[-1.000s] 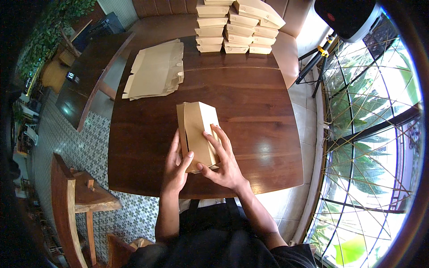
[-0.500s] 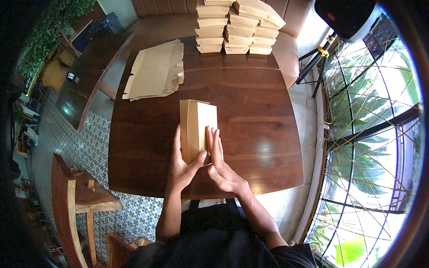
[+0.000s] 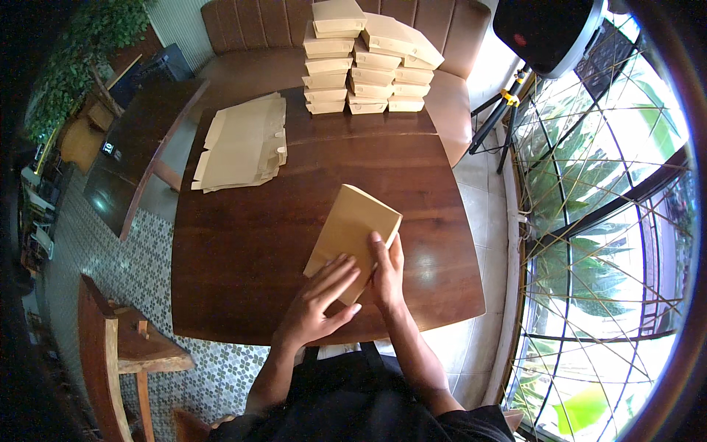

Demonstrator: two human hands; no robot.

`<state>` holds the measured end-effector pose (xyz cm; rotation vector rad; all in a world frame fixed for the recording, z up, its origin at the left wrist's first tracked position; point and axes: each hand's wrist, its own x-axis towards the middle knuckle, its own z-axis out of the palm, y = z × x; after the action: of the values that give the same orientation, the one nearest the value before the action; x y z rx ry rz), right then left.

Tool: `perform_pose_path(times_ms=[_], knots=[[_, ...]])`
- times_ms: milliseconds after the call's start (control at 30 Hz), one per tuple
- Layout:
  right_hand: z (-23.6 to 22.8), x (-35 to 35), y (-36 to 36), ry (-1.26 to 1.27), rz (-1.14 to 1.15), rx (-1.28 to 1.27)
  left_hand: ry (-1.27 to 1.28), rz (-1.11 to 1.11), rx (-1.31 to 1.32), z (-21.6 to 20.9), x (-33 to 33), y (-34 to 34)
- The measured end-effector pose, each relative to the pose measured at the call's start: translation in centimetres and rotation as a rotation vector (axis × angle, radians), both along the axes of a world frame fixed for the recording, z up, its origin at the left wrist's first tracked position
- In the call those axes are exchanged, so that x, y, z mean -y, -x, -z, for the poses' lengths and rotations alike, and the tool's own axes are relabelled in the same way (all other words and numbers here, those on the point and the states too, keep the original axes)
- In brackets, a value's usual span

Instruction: The person assembles flat cardboard boxes by folding and tucking the flaps into place. They handle each box one at a time, fold the sides, secure the tabs, and then place the completed box on a growing stack on the table.

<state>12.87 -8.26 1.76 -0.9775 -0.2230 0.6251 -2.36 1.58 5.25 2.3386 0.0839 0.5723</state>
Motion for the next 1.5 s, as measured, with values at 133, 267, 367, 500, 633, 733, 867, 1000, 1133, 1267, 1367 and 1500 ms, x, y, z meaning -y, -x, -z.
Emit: perform_pose_path(times_ms=[133, 267, 367, 500, 633, 733, 867, 1000, 1133, 1267, 1367, 1500], knots=[[-0.7, 0.7, 0.0, 0.021, -0.032, -0.176, 0.205, -0.448, 0.072, 1.0, -1.9, 0.7], [-0.6, 1.0, 0.3, 0.079, -0.126, -0.113, 0.966, -0.222, -0.232, 2.1, -4.0, 1.0], [-0.2, 0.7, -1.3, 0.103, -0.051, 0.042, 0.748, -0.255, -0.147, 2.7, -3.8, 1.2], [0.2, -0.1, -1.9, 0.163, 0.021, 0.059, 0.818, -0.297, -0.077, 3.5, -3.1, 0.9], [-0.2, 1.8, -3.9, 0.295, -0.291, 0.121, 0.927, -0.31, -0.08, 3.4, -5.9, 1.3], [0.1, 3.1, -6.1, 0.406, -0.718, 0.274, 0.814, -0.271, 0.014, 3.2, -10.1, 1.2], [1.8, 2.0, -6.7, 0.362, -0.913, 0.373, 1.067, -0.234, 0.007, 4.7, -12.6, -1.3], [0.1, 1.8, -9.7, 0.394, -0.675, 0.254, 1.491, -0.124, 0.269, 7.7, -13.7, -2.2], [-4.6, -0.9, -16.7, 0.277, -0.151, 0.569, 1.537, 0.002, 0.198, 10.0, -15.3, -2.3], [-12.4, -6.2, -26.8, 0.297, 0.199, 0.252, 1.558, 0.01, 0.124, 10.2, -16.0, -2.3], [-17.4, -10.8, -31.5, 0.18, 0.29, 0.272, 1.634, 0.017, 0.12, 9.9, -16.3, -2.4], [-22.1, -17.5, -34.7, 0.166, 0.283, 0.488, 1.649, 0.008, 0.109, 10.1, -16.4, -2.5]])
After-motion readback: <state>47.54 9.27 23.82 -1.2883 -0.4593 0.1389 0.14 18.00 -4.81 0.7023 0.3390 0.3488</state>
